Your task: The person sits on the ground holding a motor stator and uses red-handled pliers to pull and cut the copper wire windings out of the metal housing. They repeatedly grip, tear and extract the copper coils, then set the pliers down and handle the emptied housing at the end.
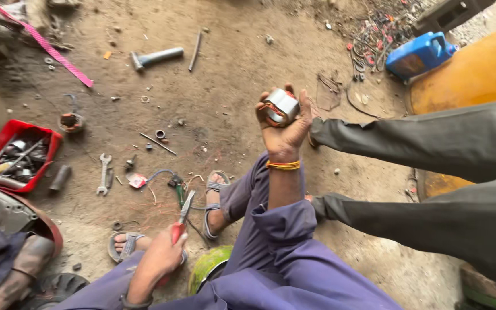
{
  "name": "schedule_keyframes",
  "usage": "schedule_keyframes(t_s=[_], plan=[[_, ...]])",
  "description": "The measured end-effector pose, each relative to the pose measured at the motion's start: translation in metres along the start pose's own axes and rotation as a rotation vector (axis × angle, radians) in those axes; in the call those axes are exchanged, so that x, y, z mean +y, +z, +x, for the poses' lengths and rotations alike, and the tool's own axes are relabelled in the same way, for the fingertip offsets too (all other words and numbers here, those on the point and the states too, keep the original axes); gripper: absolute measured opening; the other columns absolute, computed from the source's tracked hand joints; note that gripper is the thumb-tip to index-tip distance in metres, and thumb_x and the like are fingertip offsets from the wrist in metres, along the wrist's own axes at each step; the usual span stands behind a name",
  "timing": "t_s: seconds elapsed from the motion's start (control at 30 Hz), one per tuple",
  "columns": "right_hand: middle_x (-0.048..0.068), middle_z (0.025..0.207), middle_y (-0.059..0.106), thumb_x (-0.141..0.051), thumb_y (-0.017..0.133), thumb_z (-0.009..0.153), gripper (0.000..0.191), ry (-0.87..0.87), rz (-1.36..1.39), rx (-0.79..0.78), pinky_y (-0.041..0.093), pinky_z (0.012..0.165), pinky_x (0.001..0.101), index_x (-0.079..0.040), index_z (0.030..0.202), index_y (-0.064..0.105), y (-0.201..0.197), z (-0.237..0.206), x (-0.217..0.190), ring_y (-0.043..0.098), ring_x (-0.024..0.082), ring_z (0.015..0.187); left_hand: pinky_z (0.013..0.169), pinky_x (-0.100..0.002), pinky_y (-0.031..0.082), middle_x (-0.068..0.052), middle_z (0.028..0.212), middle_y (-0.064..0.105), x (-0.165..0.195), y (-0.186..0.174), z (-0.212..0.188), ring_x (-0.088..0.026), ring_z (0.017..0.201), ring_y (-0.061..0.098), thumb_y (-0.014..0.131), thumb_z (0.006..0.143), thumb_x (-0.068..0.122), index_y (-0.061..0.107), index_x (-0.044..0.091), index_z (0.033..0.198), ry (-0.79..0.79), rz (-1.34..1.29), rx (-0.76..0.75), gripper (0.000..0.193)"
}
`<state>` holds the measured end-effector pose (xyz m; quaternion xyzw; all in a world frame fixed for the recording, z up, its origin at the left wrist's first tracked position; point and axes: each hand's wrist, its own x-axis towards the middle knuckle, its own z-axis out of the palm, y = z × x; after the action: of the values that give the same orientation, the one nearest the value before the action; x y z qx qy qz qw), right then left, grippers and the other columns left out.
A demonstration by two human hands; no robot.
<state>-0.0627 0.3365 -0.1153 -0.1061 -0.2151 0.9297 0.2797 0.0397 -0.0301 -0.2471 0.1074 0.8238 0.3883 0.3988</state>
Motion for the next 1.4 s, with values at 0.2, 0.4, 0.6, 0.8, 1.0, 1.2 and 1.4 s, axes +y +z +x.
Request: schedule_keyframes(t_s=[0.2,0.4,0.6,0.8,1.0,1.2,1.4], plan=[[0.017,0.108,0.07,-0.041,0.062,0.097,0.035,0.11,-0.012,-0.061,0.062,0.079,0.0451,-0.01,0.113,0.068,0.023,-0.024,0.001,0.069,0.034,0.098,0.089,-0.051,0.058,-0.024,0.107,0.073,-0.009,0.009,-0.001,-0.04,0.102,0.073,0.059,0.092,0.025,0.073,0.003,0.107,-0.296,0.536,-0.013,0.03],[0.02,0.114,0.069,-0.046,0.057,0.1,0.042,0.256,0.018,-0.088,0.062,0.081,0.0448,-0.009,0.116,0.067,0.022,-0.01,0.003,0.069,0.035,0.101,0.09,-0.05,0.058,-0.025,0.106,0.073,0.01,0.002,0.003,-0.039,0.103,0.072,0.058,0.088,0.019,0.072,0.002,0.105,-0.199,0.592,-0.034,0.027],[0.022,0.115,0.068,-0.05,0.055,0.105,0.048,0.556,0.111,0.072,0.063,0.081,0.0439,-0.004,0.115,0.065,0.006,-0.023,0.045,0.067,0.039,0.105,0.09,-0.051,0.057,-0.025,0.105,0.073,0.019,0.006,-0.004,-0.04,0.104,0.072,0.056,0.094,0.022,0.068,0.001,0.108,-0.207,0.55,-0.065,0.027],[0.022,0.137,0.061,-0.062,0.057,0.091,0.074,0.497,-0.007,-0.21,0.062,0.093,0.0496,-0.007,0.14,0.057,0.046,-0.052,0.03,0.063,0.042,0.122,0.085,-0.052,0.059,-0.024,0.1,0.074,0.013,0.003,-0.003,-0.039,0.099,0.073,0.054,0.096,0.02,0.065,0.002,0.107,-0.17,0.599,-0.026,0.024],[0.022,0.144,0.055,-0.057,0.064,0.095,0.074,0.347,0.227,-0.428,0.057,0.097,0.0436,-0.007,0.148,0.055,0.061,-0.063,-0.007,0.06,0.034,0.128,0.079,-0.052,0.059,-0.024,0.094,0.074,0.006,0.002,-0.011,-0.04,0.091,0.073,0.06,0.09,0.021,0.068,0.003,0.103,-0.121,0.563,0.011,0.024],[0.012,0.132,0.063,-0.05,0.063,0.104,0.051,0.6,0.591,-0.401,0.058,0.099,0.0391,-0.007,0.133,0.063,0.05,-0.043,-0.007,0.064,0.029,0.119,0.082,-0.05,0.058,-0.023,0.096,0.073,0.011,-0.001,-0.005,-0.04,0.094,0.072,0.065,0.085,0.022,0.07,0.005,0.103,-0.072,0.636,-0.039,0.026],[0.021,0.131,0.063,-0.03,0.066,0.102,0.039,0.344,-0.121,-0.268,0.056,0.102,0.05,-0.007,0.133,0.061,0.058,-0.053,0.008,0.064,0.037,0.122,0.082,-0.048,0.056,-0.016,0.101,0.075,0.033,-0.017,0.002,-0.038,0.096,0.07,0.067,0.088,0.031,0.072,0.014,0.108,0.08,0.396,-0.146,0.027]])
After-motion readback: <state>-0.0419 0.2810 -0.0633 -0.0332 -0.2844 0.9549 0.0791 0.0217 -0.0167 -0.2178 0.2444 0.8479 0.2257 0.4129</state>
